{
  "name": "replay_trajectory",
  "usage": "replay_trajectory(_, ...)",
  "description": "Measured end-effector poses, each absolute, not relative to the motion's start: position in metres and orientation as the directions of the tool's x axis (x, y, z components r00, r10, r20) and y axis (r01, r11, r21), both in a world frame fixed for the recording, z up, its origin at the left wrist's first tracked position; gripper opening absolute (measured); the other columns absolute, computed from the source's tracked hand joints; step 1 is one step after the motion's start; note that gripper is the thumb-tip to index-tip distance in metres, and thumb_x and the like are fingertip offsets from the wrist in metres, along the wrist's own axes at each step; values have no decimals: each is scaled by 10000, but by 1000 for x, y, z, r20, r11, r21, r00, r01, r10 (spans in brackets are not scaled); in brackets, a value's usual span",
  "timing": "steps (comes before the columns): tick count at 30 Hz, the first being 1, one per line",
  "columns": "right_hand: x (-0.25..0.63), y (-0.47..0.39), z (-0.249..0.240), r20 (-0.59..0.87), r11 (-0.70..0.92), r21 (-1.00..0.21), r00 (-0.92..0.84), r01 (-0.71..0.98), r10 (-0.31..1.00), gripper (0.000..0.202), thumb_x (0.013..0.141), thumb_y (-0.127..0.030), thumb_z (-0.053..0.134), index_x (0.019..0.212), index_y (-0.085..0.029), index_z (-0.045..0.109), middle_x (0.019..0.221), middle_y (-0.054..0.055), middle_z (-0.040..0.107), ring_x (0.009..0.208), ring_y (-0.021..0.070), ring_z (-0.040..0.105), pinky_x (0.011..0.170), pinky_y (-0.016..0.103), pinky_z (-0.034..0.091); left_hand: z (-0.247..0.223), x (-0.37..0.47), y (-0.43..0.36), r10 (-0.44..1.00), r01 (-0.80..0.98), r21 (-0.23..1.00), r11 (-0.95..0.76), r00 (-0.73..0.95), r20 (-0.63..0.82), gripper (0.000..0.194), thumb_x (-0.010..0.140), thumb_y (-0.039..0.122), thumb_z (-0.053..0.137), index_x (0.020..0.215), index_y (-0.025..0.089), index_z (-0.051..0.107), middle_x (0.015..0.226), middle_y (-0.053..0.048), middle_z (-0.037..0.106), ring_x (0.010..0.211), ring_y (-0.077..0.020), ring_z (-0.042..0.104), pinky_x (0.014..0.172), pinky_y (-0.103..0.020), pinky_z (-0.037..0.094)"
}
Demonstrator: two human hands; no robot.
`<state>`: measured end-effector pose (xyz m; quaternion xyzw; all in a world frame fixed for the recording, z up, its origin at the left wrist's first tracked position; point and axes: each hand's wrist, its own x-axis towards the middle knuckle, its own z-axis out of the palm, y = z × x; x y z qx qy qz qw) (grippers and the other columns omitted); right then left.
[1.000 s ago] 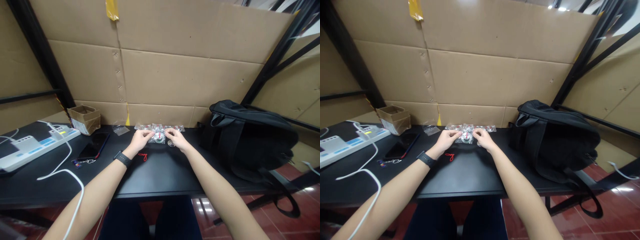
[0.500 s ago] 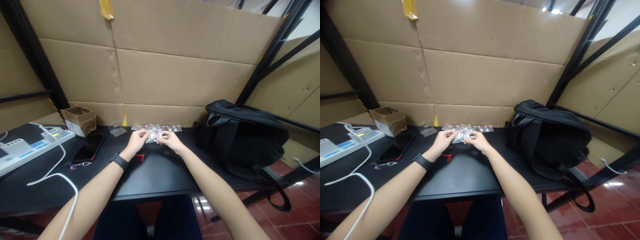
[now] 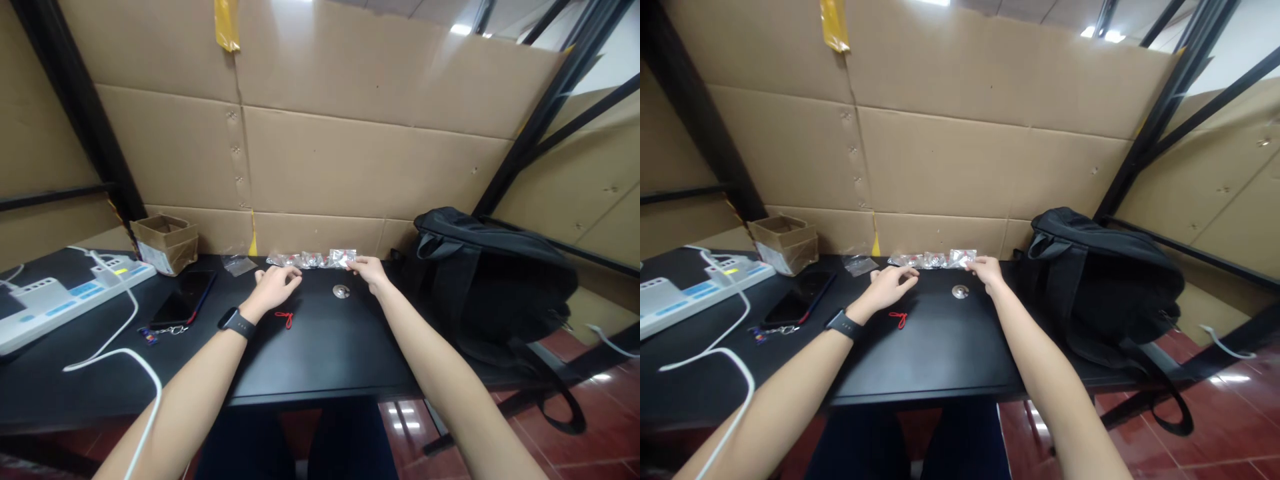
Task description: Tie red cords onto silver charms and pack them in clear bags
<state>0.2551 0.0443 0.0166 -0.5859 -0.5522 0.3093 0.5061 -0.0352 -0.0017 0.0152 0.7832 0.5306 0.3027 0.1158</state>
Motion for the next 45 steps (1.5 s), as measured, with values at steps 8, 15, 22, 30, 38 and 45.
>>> replay_trajectory(8, 245, 98, 16, 111, -68, -824, 279, 563, 954, 78, 682, -157, 770, 632, -134, 715, 647, 96, 739, 604, 177, 665, 607, 257, 510, 11, -65, 10, 918, 871, 300, -388, 337, 211, 243, 908, 353, 525, 982, 300, 750, 1082, -59, 759, 1113, -327, 635, 974, -527, 380)
replay_trajectory(15, 243, 92, 8, 213, -214, -569, 394, 794, 894, 234, 676, -362, 819, 797, -171, 762, 954, 182, 759, 1068, 329, 685, 915, 398, 471, 13, -68, 10, 857, 779, 370, -506, 500, 120, 284, 892, 341, 556, 1103, 293, 740, 1209, -52, 725, 1153, -270, 643, 998, -386, 443)
replay_trajectory(22, 251, 72, 22, 205, 52, -368, 27, 928, 978, 159, 806, -297, 708, 924, -204, 762, 967, 108, 760, 965, 243, 705, 852, 312, 486, 22, -73, 5, 759, 675, 428, -601, 650, 41, 175, 766, 388, 737, 894, 282, 794, 938, -15, 781, 902, -212, 698, 812, -257, 471)
replay_trajectory(30, 267, 26, 15, 37, 374, -534, -420, 758, 907, 611, 641, -296, 867, 1222, -208, 699, 1181, 80, 718, 1027, 221, 662, 891, 299, 507, 26, -70, -2, 760, 709, 403, -578, 648, -50, 67, 702, 307, 786, 764, 286, 770, 824, 29, 764, 775, -183, 679, 722, -247, 417)
replay_trajectory(38, 255, 17, 9, 132, 403, -501, -393, 765, 910, 398, 651, -182, 811, 1040, -163, 730, 929, 46, 726, 758, 147, 635, 740, 258, 500, 22, -56, -3, 781, 681, 394, -618, 590, 206, 138, 855, 302, 652, 976, 273, 712, 900, 29, 772, 868, -178, 700, 833, -272, 431)
replay_trajectory(45, 253, 21, 2, 276, 451, -612, -358, 650, 892, 447, 603, -169, 779, 1043, -158, 700, 887, 23, 687, 712, 125, 618, 688, 241, 501, 11, -38, -1, 828, 684, 468, -559, 440, 347, 165, 838, 369, 661, 930, 278, 763, 943, 14, 782, 874, -194, 708, 860, -290, 458)
